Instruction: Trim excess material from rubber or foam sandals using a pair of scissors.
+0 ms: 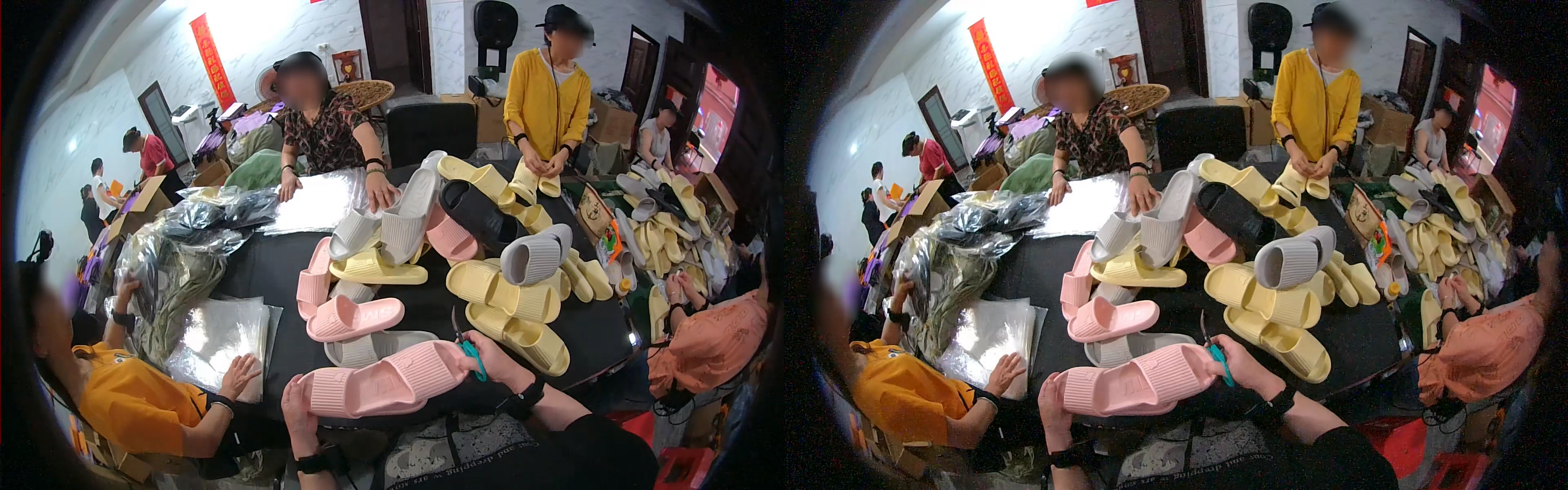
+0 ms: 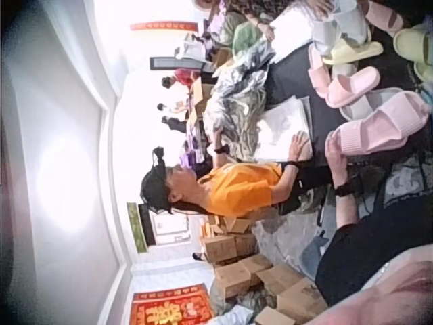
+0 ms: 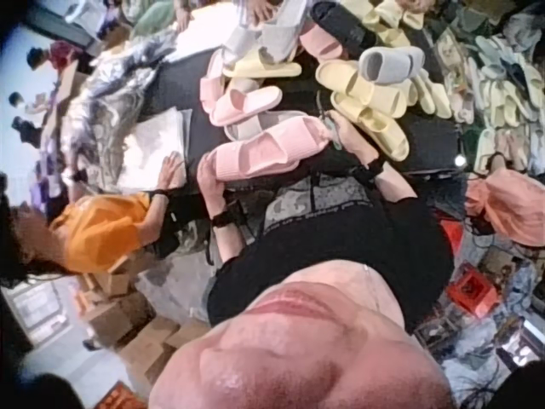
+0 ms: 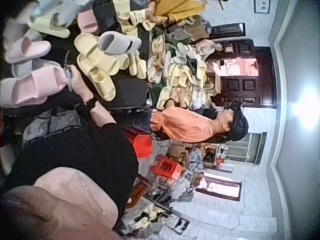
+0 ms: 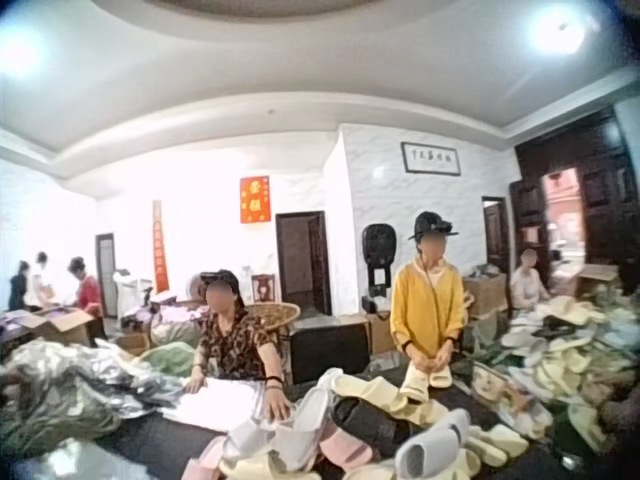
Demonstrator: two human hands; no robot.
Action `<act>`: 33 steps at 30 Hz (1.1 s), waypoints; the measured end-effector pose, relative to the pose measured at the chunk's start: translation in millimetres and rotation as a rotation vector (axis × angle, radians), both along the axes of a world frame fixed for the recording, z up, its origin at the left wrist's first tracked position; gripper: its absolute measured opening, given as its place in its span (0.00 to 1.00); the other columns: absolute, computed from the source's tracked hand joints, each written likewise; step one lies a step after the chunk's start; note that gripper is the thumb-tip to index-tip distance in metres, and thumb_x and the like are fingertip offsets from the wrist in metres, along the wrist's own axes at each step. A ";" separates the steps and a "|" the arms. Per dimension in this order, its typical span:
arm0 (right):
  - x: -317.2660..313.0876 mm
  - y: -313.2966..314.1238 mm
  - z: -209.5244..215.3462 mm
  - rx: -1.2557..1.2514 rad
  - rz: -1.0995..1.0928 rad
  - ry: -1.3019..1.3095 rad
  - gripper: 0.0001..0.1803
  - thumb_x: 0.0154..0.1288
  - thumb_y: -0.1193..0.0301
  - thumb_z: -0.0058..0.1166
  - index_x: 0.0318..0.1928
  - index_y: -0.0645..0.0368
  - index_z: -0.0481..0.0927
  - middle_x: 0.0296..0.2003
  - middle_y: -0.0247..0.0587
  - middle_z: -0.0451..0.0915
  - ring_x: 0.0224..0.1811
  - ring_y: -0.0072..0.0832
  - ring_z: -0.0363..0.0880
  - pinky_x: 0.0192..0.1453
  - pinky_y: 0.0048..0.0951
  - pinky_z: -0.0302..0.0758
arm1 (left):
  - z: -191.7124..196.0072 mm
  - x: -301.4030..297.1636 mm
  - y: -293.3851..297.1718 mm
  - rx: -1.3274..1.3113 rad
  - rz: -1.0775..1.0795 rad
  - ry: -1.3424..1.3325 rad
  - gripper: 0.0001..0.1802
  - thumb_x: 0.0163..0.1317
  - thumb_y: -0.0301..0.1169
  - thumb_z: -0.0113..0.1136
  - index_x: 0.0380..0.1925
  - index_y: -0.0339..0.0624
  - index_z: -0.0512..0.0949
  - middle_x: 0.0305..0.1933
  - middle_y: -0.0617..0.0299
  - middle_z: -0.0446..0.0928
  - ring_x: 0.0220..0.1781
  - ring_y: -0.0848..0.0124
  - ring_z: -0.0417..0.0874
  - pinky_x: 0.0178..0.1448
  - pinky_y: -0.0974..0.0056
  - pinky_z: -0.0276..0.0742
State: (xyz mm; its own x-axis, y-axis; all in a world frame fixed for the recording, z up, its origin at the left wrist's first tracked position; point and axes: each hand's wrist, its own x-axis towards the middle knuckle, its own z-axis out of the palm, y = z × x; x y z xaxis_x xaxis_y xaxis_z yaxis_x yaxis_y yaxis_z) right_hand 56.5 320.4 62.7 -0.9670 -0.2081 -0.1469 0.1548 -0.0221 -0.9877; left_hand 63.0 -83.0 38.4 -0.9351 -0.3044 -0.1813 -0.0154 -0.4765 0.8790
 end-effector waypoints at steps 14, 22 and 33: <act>1.4 8.7 15.5 0.022 -0.079 0.068 0.26 0.51 0.70 0.64 0.48 0.65 0.69 0.38 0.34 0.73 0.39 0.19 0.71 0.45 0.22 0.71 | 22.9 -6.1 -13.9 -0.169 0.041 0.021 0.15 0.69 0.33 0.47 0.46 0.31 0.73 0.41 0.56 0.78 0.42 0.70 0.80 0.47 0.67 0.77; 0.5 10.5 -8.8 -0.038 -0.095 0.094 0.28 0.52 0.70 0.64 0.52 0.66 0.67 0.40 0.36 0.73 0.40 0.20 0.72 0.45 0.23 0.72 | 5.3 -12.4 -10.2 -0.166 -0.020 -0.008 0.16 0.69 0.33 0.46 0.46 0.30 0.73 0.41 0.53 0.79 0.40 0.68 0.81 0.44 0.65 0.78; 7.1 7.6 -22.2 -0.264 -0.169 0.016 0.26 0.51 0.73 0.64 0.50 0.64 0.69 0.39 0.33 0.73 0.40 0.18 0.72 0.45 0.21 0.71 | -11.0 -18.6 -0.3 -0.048 -0.039 -0.041 0.15 0.68 0.32 0.47 0.46 0.31 0.73 0.41 0.54 0.78 0.42 0.67 0.81 0.46 0.65 0.78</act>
